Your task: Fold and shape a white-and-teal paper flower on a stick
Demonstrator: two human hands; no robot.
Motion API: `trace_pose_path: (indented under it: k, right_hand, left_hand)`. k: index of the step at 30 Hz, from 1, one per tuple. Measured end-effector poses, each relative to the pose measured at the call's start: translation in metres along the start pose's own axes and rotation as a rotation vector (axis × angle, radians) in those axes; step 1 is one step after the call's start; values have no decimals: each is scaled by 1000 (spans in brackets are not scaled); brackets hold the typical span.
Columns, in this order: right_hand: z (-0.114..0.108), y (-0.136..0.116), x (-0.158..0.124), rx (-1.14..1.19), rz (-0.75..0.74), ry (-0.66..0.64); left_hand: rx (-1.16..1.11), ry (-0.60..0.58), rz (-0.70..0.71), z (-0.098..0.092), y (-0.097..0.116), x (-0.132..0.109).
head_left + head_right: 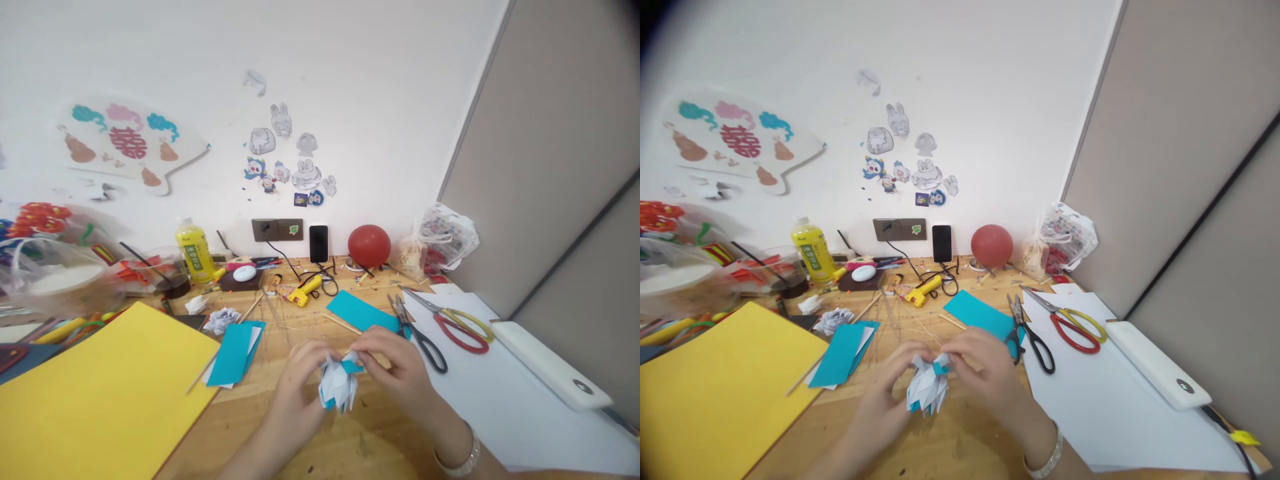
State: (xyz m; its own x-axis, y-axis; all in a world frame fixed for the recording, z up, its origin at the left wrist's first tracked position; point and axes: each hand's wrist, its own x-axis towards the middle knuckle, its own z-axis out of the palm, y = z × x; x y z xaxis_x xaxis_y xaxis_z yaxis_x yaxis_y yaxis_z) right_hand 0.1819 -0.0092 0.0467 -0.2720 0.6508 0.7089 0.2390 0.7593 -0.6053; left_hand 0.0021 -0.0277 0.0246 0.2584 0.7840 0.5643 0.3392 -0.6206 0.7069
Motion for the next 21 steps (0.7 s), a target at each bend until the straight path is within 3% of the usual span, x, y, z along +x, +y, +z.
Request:
trace_pose_path:
  k: [4,10,12,15,18,21]
  right_hand:
    - [5,1,0,-17,144,9]
    - [15,-2,2,146,389,-56]
    - [15,-4,1,61,312,16]
    - [11,-6,-3,-64,70,99]
    - [7,-6,-5,-103,-80,-17]
    - [7,-4,-5,-173,-72,-90]
  left_hand:
    - [-12,-16,18,1,1,-2]
    - [-26,-26,36,3,0,-3]
    - [-14,-12,21,4,-2,-3]
    - [29,46,-14,5,-5,-3]
    - [91,46,-29,4,-6,-2]
    - [151,23,1,2,-6,-1]
